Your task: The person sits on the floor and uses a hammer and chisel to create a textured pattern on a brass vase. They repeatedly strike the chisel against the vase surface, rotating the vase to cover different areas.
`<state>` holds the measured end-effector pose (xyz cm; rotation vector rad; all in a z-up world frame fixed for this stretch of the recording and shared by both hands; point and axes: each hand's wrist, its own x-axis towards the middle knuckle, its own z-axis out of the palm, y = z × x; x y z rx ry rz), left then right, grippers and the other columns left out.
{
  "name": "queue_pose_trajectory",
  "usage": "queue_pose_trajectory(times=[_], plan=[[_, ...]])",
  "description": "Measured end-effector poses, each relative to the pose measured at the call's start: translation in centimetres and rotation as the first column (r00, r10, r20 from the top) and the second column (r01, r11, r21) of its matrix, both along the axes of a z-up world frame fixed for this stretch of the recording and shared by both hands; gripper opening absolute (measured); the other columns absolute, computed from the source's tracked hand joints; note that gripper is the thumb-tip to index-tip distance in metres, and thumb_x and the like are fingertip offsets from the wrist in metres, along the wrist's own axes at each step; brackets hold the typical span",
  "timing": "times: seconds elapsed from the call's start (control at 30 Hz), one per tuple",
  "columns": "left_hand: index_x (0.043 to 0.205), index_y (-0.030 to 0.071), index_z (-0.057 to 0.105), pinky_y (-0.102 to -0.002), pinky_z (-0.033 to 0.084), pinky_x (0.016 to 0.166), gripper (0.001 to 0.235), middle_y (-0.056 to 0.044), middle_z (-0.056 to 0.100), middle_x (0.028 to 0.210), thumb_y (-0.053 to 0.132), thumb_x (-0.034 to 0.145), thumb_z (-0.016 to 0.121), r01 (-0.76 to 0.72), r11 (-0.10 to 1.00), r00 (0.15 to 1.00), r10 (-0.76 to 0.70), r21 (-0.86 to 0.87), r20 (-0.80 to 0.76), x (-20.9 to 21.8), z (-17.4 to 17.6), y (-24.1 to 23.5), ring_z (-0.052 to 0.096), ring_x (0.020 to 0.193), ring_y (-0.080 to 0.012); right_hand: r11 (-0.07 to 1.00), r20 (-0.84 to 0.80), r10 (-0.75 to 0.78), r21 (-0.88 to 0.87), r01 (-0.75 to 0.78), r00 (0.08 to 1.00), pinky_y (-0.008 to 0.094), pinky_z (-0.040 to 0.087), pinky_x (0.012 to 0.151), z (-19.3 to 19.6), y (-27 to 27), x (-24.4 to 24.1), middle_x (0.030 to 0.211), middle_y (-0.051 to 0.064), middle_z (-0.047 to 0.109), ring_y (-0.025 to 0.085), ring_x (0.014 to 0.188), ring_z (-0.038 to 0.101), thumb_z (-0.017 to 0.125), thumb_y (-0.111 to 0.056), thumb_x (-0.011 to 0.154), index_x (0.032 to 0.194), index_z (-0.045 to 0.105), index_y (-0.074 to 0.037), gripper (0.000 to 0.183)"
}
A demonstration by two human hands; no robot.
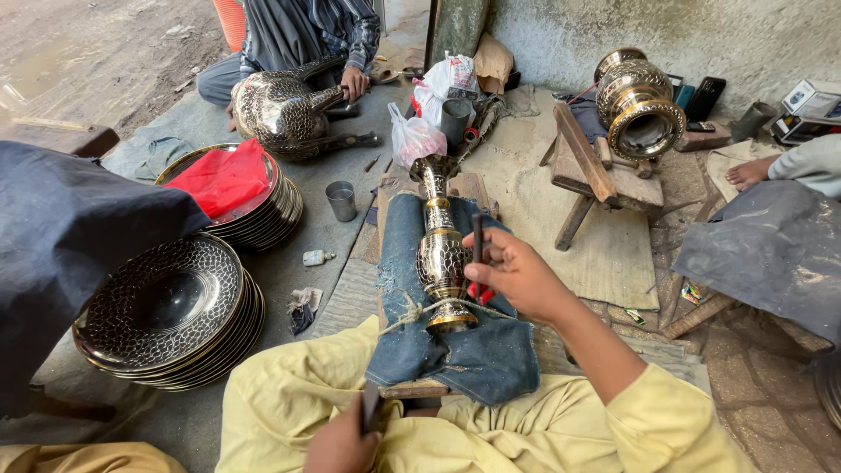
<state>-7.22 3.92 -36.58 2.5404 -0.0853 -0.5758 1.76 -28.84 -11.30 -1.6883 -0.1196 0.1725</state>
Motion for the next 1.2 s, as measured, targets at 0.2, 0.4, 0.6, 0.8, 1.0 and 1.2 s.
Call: queue_pose_trajectory(times=[0.2, 0.4, 0.6, 0.8, 1.0, 1.2], plan=[[0.144, 0.014, 0.052, -0.031, 0.051, 0.060, 0.067, -0.011, 0.069, 0.081, 0.014, 0.083, 0.078, -0.427, 0.664, 0.898, 0.390, -0.614, -0.203, 3.7, 6.4, 6.0, 0.065, 0.067, -0.0178, 0.999, 0.108, -0.021, 0.026, 0.018, 0.994, 0.028, 0.057, 0.065, -0.1, 2.1, 1.6, 0.087, 0.007, 0.067, 0.013, 0.078, 0.069, 0.076, -0.003, 0.086, 0.129, 0.051, -0.006, 0.050], [0.128, -0.002, 0.058, -0.032, 0.047, 0.055, 0.054, -0.007, 0.059, 0.077, 0.002, 0.078, 0.078, -0.289, 0.512, 0.930, 0.352, -0.809, -0.109, 3.9, 14.8, 5.9, 0.058, 0.062, -0.0173, 0.934, 0.281, 0.139, -0.357, -0.032, 0.950, 0.027, 0.056, 0.065, 1.0, 4.1, 2.9, 0.083, 0.001, 0.069, 0.009, 0.072, 0.068, 0.077, -0.003, 0.084, 0.129, 0.057, -0.008, 0.049], [0.131, 0.010, 0.055, -0.033, 0.054, 0.065, 0.060, -0.008, 0.070, 0.078, 0.013, 0.077, 0.081, -0.172, 0.874, 0.884, 0.340, -0.455, 0.320, 3.5, 19.6, 4.8, 0.070, 0.068, -0.0226, 0.741, 0.284, 0.296, -0.671, -0.031, 0.912, 0.034, 0.056, 0.064, 2.8, 5.5, 3.6, 0.079, 0.006, 0.069, 0.016, 0.069, 0.071, 0.080, -0.009, 0.080, 0.126, 0.061, -0.009, 0.050], [0.155, 0.022, 0.046, -0.045, 0.056, 0.072, 0.085, -0.014, 0.072, 0.098, 0.008, 0.076, 0.072, -0.099, 0.993, 0.759, 0.118, -0.064, 0.640, 5.1, 23.4, 4.1, 0.072, 0.081, -0.0343, 0.648, 0.402, 0.426, -0.761, 0.037, 0.810, 0.042, 0.054, 0.069, 3.5, 6.0, 3.2, 0.085, 0.011, 0.070, 0.029, 0.076, 0.070, 0.081, -0.017, 0.081, 0.133, 0.059, -0.011, 0.057], [0.150, 0.018, 0.046, -0.041, 0.057, 0.075, 0.081, -0.013, 0.076, 0.091, 0.018, 0.076, 0.078, -0.122, 0.868, 0.778, 0.384, -0.481, 0.496, 7.2, 24.5, 3.0, 0.076, 0.080, -0.0295, 0.634, 0.407, 0.405, -0.770, 0.069, 0.819, 0.043, 0.054, 0.070, 3.4, 6.3, 2.7, 0.086, 0.012, 0.069, 0.032, 0.079, 0.070, 0.079, -0.017, 0.084, 0.132, 0.058, -0.010, 0.053], [0.146, 0.019, 0.053, -0.044, 0.056, 0.079, 0.070, -0.010, 0.072, 0.100, 0.008, 0.080, 0.072, -0.041, 0.996, 0.688, -0.029, 0.078, 0.725, 8.1, 24.3, 2.6, 0.072, 0.092, -0.0326, 0.662, 0.450, 0.409, -0.745, 0.081, 0.794, 0.042, 0.055, 0.070, 3.4, 6.3, 2.5, 0.086, 0.012, 0.069, 0.032, 0.079, 0.071, 0.078, -0.017, 0.084, 0.130, 0.059, -0.010, 0.050]])
